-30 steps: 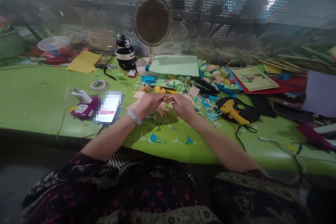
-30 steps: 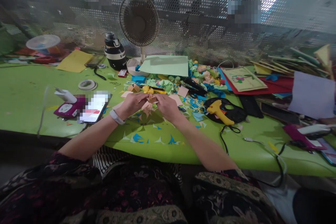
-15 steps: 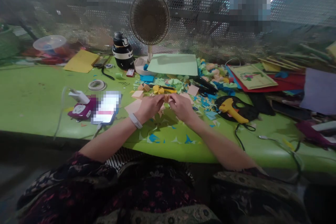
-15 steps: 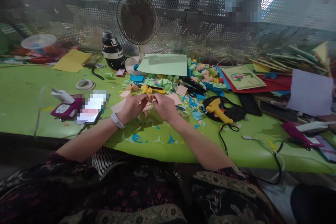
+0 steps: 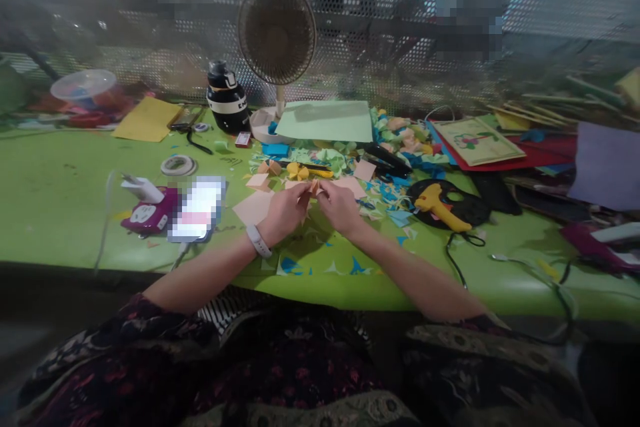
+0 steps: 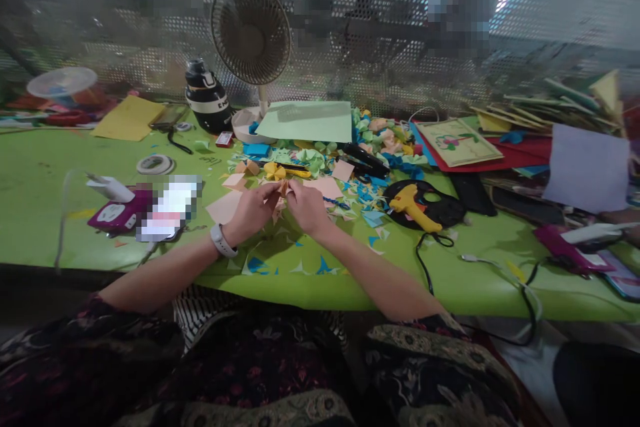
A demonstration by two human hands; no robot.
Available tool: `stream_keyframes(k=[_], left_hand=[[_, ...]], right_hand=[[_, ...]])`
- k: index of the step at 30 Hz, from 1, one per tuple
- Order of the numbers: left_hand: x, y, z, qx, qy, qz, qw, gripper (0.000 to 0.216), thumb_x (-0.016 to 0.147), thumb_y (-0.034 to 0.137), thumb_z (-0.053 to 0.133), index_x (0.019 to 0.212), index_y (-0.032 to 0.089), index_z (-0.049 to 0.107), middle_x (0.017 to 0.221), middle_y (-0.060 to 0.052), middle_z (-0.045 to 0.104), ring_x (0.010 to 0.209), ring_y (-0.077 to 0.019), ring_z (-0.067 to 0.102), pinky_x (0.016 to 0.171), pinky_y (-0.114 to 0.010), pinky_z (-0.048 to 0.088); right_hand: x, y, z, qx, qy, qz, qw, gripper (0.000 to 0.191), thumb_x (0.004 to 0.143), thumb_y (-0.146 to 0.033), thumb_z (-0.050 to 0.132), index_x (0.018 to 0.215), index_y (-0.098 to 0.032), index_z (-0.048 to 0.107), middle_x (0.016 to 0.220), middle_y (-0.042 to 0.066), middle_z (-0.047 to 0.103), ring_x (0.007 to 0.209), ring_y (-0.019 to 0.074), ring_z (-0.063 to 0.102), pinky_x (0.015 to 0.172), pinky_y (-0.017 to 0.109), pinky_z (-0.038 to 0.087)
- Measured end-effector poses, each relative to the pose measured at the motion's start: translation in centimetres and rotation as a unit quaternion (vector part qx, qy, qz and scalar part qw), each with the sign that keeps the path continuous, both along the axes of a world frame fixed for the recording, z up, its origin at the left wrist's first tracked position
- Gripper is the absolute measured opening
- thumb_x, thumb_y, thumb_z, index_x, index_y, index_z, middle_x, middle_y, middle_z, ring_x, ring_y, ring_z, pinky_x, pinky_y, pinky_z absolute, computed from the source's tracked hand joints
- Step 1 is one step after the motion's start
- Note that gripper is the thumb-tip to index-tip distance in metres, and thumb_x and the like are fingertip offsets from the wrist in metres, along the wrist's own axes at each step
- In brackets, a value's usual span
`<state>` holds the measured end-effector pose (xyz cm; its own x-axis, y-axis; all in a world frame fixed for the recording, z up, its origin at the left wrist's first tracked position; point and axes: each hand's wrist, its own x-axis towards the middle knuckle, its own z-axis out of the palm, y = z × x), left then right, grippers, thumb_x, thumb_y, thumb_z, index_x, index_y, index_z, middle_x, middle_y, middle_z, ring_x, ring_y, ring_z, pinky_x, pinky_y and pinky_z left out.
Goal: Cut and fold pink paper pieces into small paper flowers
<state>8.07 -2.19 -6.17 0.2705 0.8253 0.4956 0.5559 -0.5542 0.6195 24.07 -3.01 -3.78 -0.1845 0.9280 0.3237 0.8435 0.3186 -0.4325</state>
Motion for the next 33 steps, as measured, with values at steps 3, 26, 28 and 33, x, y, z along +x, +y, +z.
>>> stream_keyframes(k=[3, 26, 28, 33], left_hand=[[0.0, -0.2, 0.1, 0.005, 0.015, 0.011, 1.000, 0.028, 0.097, 0.025, 0.048, 0.110, 0.018, 0.072, 0.095, -0.011, 0.077, 0.073, -0.0220, 0.069, 0.068, -0.030, 0.051], [0.7, -0.5, -0.6, -0.001, -0.059, -0.196, 0.979, 0.089, 0.089, 0.013, 0.051, 0.163, 0.029, 0.004, 0.165, -0.012, 0.031, 0.157, -0.0303, 0.019, 0.128, -0.053, 0.024], [0.3, 0.4, -0.7, -0.046, -0.081, -0.187, 0.978, 0.079, 0.092, 0.015, 0.050, 0.162, 0.025, 0.015, 0.159, -0.014, 0.043, 0.152, -0.0285, 0.034, 0.125, -0.051, 0.031], [-0.3, 1.6, -0.7, -0.185, -0.242, -0.183, 0.935, 0.071, 0.097, 0.018, 0.048, 0.161, 0.024, 0.018, 0.140, -0.015, 0.063, 0.124, -0.0226, 0.065, 0.103, -0.044, 0.055]], right_hand=[[0.0, -0.1, 0.2, -0.006, 0.011, 0.007, 1.000, 0.026, 0.090, -0.024, 0.040, 0.084, -0.022, 0.064, 0.074, 0.007, 0.069, 0.068, 0.0237, 0.061, 0.064, 0.031, 0.037], [-0.3, -1.8, 0.3, -0.147, 0.190, 0.196, 0.951, 0.107, 0.085, -0.080, 0.048, 0.164, -0.018, 0.011, 0.169, 0.016, 0.018, 0.158, 0.0338, 0.010, 0.126, 0.058, 0.014], [0.1, -1.0, 0.2, -0.160, 0.200, 0.162, 0.953, 0.092, 0.092, -0.075, 0.039, 0.162, -0.017, 0.024, 0.165, 0.016, 0.031, 0.155, 0.0342, 0.022, 0.125, 0.058, 0.019], [0.8, 0.3, 0.4, -0.116, 0.214, 0.114, 0.963, 0.058, 0.099, -0.044, 0.035, 0.148, -0.018, 0.051, 0.149, 0.011, 0.057, 0.147, 0.0302, 0.042, 0.121, 0.051, 0.033]])
